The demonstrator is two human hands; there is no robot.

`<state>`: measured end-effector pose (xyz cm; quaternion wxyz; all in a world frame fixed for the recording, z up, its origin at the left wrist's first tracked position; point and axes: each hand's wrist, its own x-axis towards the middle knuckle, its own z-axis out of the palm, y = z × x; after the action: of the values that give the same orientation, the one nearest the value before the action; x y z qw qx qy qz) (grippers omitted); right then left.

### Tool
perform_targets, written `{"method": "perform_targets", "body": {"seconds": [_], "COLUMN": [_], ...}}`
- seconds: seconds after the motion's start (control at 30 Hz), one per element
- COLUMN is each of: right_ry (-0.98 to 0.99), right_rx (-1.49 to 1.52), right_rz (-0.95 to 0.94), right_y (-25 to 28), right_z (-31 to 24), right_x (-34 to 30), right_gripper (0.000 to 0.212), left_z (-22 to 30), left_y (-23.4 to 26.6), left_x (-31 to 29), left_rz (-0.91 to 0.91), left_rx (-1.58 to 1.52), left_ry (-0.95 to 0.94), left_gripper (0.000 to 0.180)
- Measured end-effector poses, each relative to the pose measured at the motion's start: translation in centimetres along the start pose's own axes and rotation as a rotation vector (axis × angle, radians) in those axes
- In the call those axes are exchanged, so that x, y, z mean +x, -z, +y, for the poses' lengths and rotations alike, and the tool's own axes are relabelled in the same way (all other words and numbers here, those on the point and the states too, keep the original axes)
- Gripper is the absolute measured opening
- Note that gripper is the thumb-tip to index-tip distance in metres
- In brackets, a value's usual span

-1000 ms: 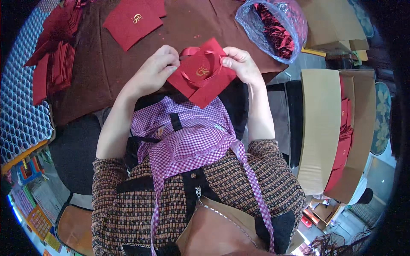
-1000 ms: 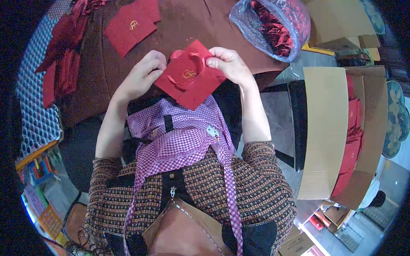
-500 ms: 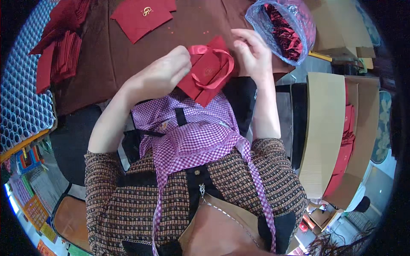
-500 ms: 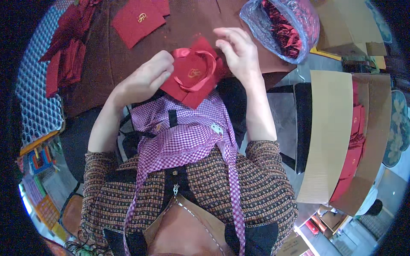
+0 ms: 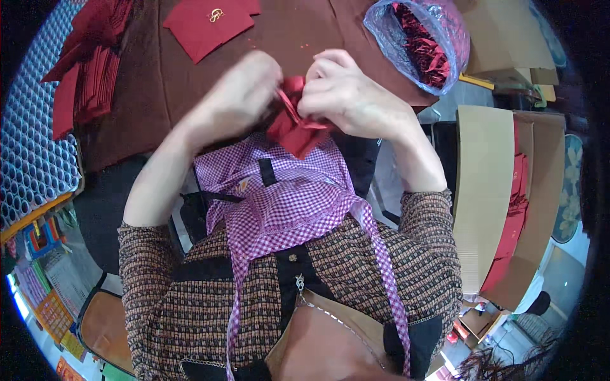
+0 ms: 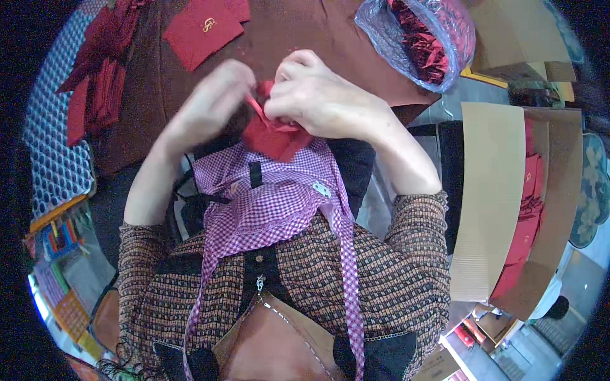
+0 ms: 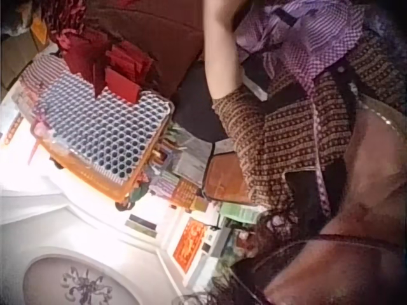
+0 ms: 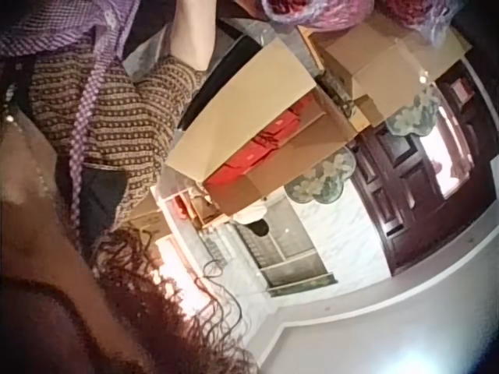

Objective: The person picks up a red envelope and a ribbon, threads the ribbon through the envelope holes, and ties it into a bow before placing it in a box and repeating the process.

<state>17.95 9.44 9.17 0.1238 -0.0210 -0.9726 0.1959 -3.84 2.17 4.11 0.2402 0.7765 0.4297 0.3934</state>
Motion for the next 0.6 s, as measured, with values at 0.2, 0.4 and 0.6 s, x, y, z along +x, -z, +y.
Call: {"method": "perform_targets", "body": {"seconds": [0.2,0.4,0.6], "right_ry": [-0.043,-0.161,-0.240], "right_rx": [0.027,-0.113,-0.069], "right_rz": [0.048,0.212,0.346], "right_y": [0.4,0.0,-1.6], "right_z": [0.2,1.2,1.6], "right_x": [-0.8,-0.8,-0.5], "right_gripper": [0.010,0.014,0.015], "left_z": [-2.3,-2.6,0.3], "left_y": [3.8,1.9,-4.6], "left_x": [-1.0,-2.5,-3.1], "left_rz": [0.151,0.495,0.244], "left_rx": [-0.479,-0.174,-0.405], "left_ry": [0.525,0.524,0.494], "left_gripper": [0.024,0.025,0.035]}}
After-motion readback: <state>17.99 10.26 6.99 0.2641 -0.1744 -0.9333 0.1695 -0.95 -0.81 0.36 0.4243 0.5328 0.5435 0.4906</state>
